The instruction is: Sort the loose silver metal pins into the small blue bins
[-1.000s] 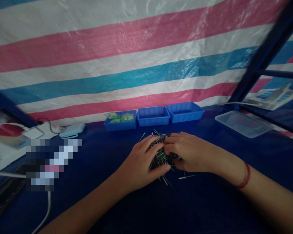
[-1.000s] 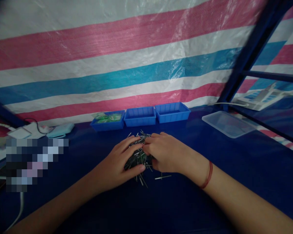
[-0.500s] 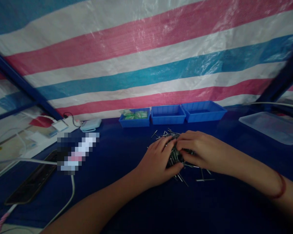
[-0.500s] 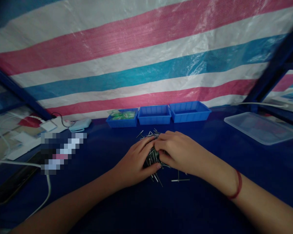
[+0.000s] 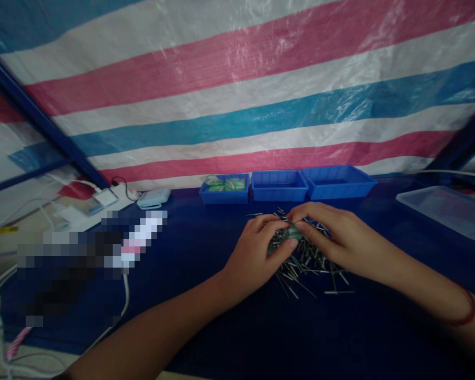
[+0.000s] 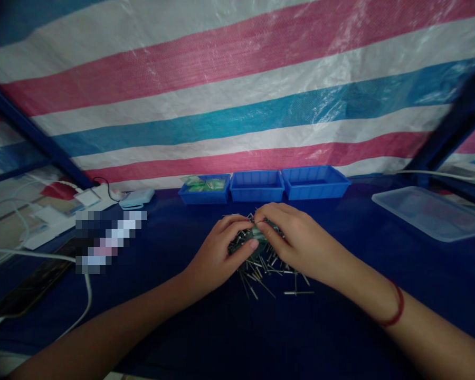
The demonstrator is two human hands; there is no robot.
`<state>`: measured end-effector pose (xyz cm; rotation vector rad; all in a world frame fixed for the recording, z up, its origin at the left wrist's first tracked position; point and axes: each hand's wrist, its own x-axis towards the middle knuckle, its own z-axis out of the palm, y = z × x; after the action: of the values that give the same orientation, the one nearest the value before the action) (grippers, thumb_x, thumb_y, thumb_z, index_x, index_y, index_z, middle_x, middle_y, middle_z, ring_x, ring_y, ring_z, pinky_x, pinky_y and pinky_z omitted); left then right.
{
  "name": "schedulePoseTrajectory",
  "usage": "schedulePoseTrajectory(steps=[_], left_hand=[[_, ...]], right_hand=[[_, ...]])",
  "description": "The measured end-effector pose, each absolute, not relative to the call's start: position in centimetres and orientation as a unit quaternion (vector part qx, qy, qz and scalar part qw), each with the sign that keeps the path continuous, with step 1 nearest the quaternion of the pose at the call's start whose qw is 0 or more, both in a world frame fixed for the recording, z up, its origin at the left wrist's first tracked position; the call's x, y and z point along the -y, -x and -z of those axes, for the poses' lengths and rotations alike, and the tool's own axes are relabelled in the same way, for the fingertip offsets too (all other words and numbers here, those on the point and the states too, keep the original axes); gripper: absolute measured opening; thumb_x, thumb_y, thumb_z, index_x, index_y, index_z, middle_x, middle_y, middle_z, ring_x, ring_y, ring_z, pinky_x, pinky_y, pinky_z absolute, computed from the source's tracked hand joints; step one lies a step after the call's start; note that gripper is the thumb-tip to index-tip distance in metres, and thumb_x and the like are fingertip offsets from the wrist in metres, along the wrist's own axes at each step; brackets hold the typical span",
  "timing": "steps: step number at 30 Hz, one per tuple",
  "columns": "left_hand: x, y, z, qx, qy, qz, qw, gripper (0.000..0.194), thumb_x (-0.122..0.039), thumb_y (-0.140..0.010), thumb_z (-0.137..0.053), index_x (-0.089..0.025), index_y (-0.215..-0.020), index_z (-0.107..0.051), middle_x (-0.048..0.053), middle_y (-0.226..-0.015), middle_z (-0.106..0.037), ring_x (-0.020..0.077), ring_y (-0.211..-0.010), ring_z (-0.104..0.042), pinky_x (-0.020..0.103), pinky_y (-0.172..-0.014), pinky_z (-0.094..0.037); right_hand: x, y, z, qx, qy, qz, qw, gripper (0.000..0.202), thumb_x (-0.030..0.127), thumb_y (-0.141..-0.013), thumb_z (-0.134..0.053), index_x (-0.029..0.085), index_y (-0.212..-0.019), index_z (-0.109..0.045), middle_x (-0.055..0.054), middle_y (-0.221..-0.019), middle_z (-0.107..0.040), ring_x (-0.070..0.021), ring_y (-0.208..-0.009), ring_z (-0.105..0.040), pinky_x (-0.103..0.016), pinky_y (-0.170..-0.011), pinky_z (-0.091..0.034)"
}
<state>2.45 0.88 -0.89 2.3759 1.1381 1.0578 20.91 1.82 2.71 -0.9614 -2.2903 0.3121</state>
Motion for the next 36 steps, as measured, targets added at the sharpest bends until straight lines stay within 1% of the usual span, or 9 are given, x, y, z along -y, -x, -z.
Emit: schedulePoseTrajectory(steps=[4, 9, 16, 19, 22, 25, 28, 31, 36], left_hand=[[-1.0, -2.3, 0.2, -0.401, -0.815, -0.372, 0.193, 0.013, -0.023, -0.088, -0.053, -0.018, -0.097, -0.061, 0.003, -0.090, -0.066, 0.0169, -0.084, -0.060, 0.032, -0.080, -0.045], [-1.5, -2.2, 0.3, -0.434, -0.750, -0.414, 0.278, 0.017, -0.023, -0.090, -0.046, -0.018, -0.096, -0.061, 0.003, -0.088, -0.066, 0.0157, -0.078, -0.061, 0.029, -0.072, -0.046], [-1.7, -2.2, 0.2, -0.442, -0.656, -0.456, 0.407, 0.023, -0.035, -0.089, -0.049, -0.017, -0.096, -0.060, 0.001, -0.071, -0.059, 0.0117, -0.065, -0.055, 0.023, -0.060, -0.043], [-1.7, -2.5, -0.1, -0.447, -0.561, -0.485, 0.500, 0.036, -0.048, -0.089, -0.044, -0.018, -0.104, -0.057, -0.004, -0.060, -0.047, 0.0069, -0.046, -0.040, 0.018, -0.043, -0.031], [-1.5, -2.7, -0.5, -0.441, -0.478, -0.472, 0.596, 0.048, -0.059, -0.083, -0.046, -0.017, -0.103, -0.056, -0.001, -0.068, -0.049, 0.0045, -0.043, -0.036, 0.017, -0.036, -0.022], [-1.0, -2.9, -1.0, -0.417, -0.477, -0.416, 0.652, 0.048, -0.060, -0.078, -0.054, -0.014, -0.088, -0.058, -0.001, -0.066, -0.049, 0.0051, -0.046, -0.041, 0.017, -0.039, -0.028], [-0.8, -2.8, -1.1, -0.390, -0.518, -0.417, 0.637, 0.032, -0.044, -0.078, -0.063, -0.014, -0.086, -0.059, -0.001, -0.066, -0.052, 0.0070, -0.055, -0.048, 0.019, -0.050, -0.038], [-1.3, -2.3, -0.9, -0.414, -0.566, -0.453, 0.550, 0.021, -0.035, -0.082, -0.059, -0.015, -0.088, -0.059, -0.002, -0.062, -0.054, 0.0084, -0.055, -0.050, 0.021, -0.054, -0.042], [-2.6, -0.6, -0.5, -0.380, -0.761, -0.459, 0.256, 0.011, -0.022, -0.087, -0.053, -0.019, -0.093, -0.062, 0.001, -0.076, -0.060, 0.0131, -0.071, -0.058, 0.028, -0.068, -0.048]], right_hand=[[-1.4, -20.4, -2.5, 0.851, 0.372, -0.130, 0.348, 0.014, 0.027, -0.091, -0.045, 0.020, -0.091, -0.058, -0.002, -0.084, -0.064, -0.0133, -0.076, -0.061, -0.026, -0.068, -0.046], [-1.6, -19.9, -1.9, 0.816, 0.410, -0.208, 0.350, 0.022, 0.037, -0.083, -0.057, 0.020, -0.098, -0.056, -0.002, -0.085, -0.065, -0.0153, -0.074, -0.061, -0.028, -0.065, -0.047], [-2.2, -20.1, -1.6, 0.773, 0.434, -0.320, 0.334, 0.022, 0.037, -0.082, -0.057, 0.018, -0.073, -0.057, 0.002, -0.063, -0.057, -0.0119, -0.056, -0.053, -0.024, -0.049, -0.041], [-1.9, -20.5, -1.8, 0.813, 0.408, -0.190, 0.370, 0.014, 0.027, -0.085, -0.055, 0.017, -0.076, -0.060, -0.001, -0.068, -0.062, -0.0138, -0.063, -0.056, -0.027, -0.056, -0.045], [-1.4, -20.8, -1.9, 0.859, 0.333, 0.012, 0.388, 0.012, 0.015, -0.085, -0.052, 0.015, -0.090, -0.063, -0.007, -0.085, -0.066, -0.0187, -0.080, -0.058, -0.033, -0.070, -0.046], [-1.2, -20.9, -2.0, 0.869, 0.284, 0.120, 0.386, 0.017, 0.012, -0.085, -0.052, 0.015, -0.098, -0.063, -0.009, -0.095, -0.067, -0.0215, -0.089, -0.057, -0.037, -0.075, -0.046], [-1.2, -20.8, -2.1, 0.866, 0.288, 0.138, 0.385, 0.022, 0.013, -0.086, -0.052, 0.017, -0.104, -0.062, -0.010, -0.103, -0.064, -0.0235, -0.097, -0.056, -0.040, -0.080, -0.046], [-1.5, -20.5, -2.2, 0.840, 0.366, 0.026, 0.400, 0.031, 0.019, -0.088, -0.048, 0.018, -0.119, -0.053, -0.011, -0.108, -0.060, -0.0219, -0.093, -0.058, -0.039, -0.078, -0.048], [-1.8, -19.8, -1.8, 0.668, 0.437, -0.478, 0.366, 0.044, 0.051, -0.092, -0.033, 0.015, -0.114, -0.046, -0.002, -0.067, -0.062, -0.0118, -0.048, -0.052, -0.026, -0.044, -0.043]])
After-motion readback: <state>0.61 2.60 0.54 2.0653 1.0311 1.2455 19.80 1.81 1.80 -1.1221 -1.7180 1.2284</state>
